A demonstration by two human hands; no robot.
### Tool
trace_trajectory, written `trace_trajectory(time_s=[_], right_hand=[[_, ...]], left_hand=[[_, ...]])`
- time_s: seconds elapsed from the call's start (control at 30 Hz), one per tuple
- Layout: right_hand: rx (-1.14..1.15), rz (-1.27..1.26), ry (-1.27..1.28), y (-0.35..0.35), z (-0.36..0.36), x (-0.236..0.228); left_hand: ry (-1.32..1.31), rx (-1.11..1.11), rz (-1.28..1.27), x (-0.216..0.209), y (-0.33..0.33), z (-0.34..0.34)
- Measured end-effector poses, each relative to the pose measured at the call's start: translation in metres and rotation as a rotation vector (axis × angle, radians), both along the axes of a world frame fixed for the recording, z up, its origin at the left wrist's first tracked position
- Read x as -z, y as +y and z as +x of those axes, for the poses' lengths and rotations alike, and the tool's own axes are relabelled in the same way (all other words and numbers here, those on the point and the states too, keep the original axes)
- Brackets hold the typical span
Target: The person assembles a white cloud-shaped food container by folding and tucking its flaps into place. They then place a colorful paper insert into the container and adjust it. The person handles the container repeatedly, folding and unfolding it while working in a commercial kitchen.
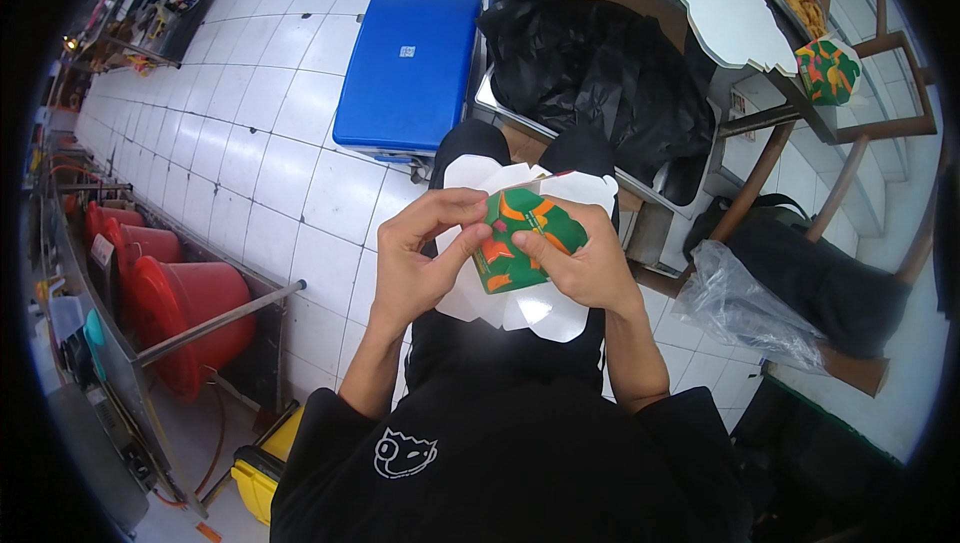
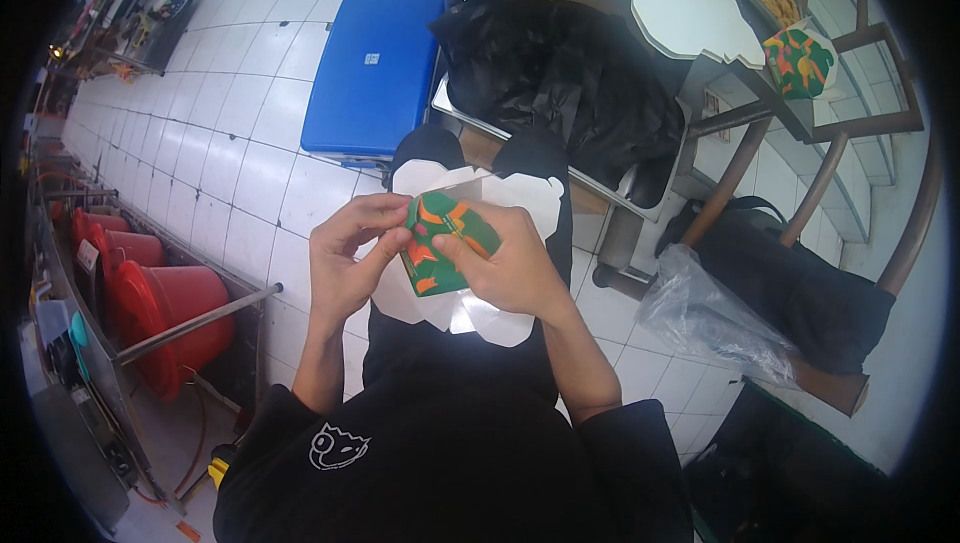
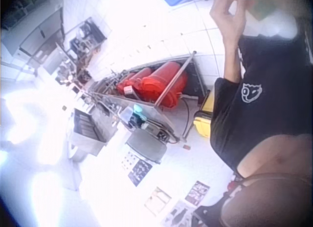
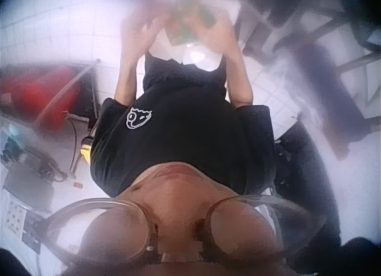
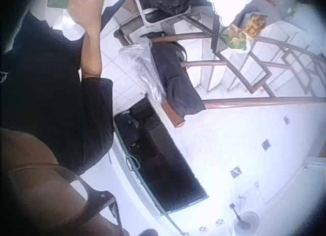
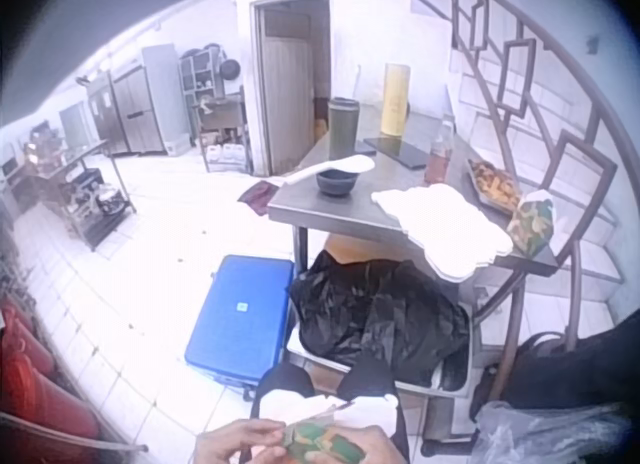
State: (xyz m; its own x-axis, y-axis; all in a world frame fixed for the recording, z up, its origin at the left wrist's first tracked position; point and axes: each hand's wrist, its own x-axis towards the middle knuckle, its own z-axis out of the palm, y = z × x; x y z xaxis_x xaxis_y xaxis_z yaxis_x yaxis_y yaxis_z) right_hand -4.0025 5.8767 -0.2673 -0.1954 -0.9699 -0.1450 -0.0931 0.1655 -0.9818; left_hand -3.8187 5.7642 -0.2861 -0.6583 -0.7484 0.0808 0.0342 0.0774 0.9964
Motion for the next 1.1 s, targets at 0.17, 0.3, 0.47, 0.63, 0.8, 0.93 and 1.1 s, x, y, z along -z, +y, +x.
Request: trace_trajectory(time_s=[0.17,0.3,0.47,0.63,0.8,0.93,1.1], right_hand=[[-0.046,0.009,0.026,-0.003,0.000,-0.005],[-0.072,0.008,0.067,-0.002,0.002,-0.005],[-0.118,0.031,0.141,-0.003,0.001,-0.008],[-0.216,-0.051,0.189,-0.005,-0.002,-0.011],[-0.261,-0.013,0.227,-0.008,-0.005,-0.013],[-0.260,0.048,0.185,-0.011,-0.007,-0.010],[-0.249,0.118,0.045,-0.010,-0.009,-0.002]], left_hand=[[-0.079,0.005,0.089,-0.002,-0.001,0.001],[-0.178,0.045,0.137,-0.003,-0.007,0.002],[-0.169,0.112,0.159,-0.003,-0.013,0.003],[-0.178,0.335,0.210,-0.001,-0.028,0.011],[-0.232,0.320,0.217,0.004,-0.027,0.012],[-0.265,0.299,0.207,0.009,-0.024,0.011],[-0.248,0.333,0.255,0.014,-0.022,0.008]])
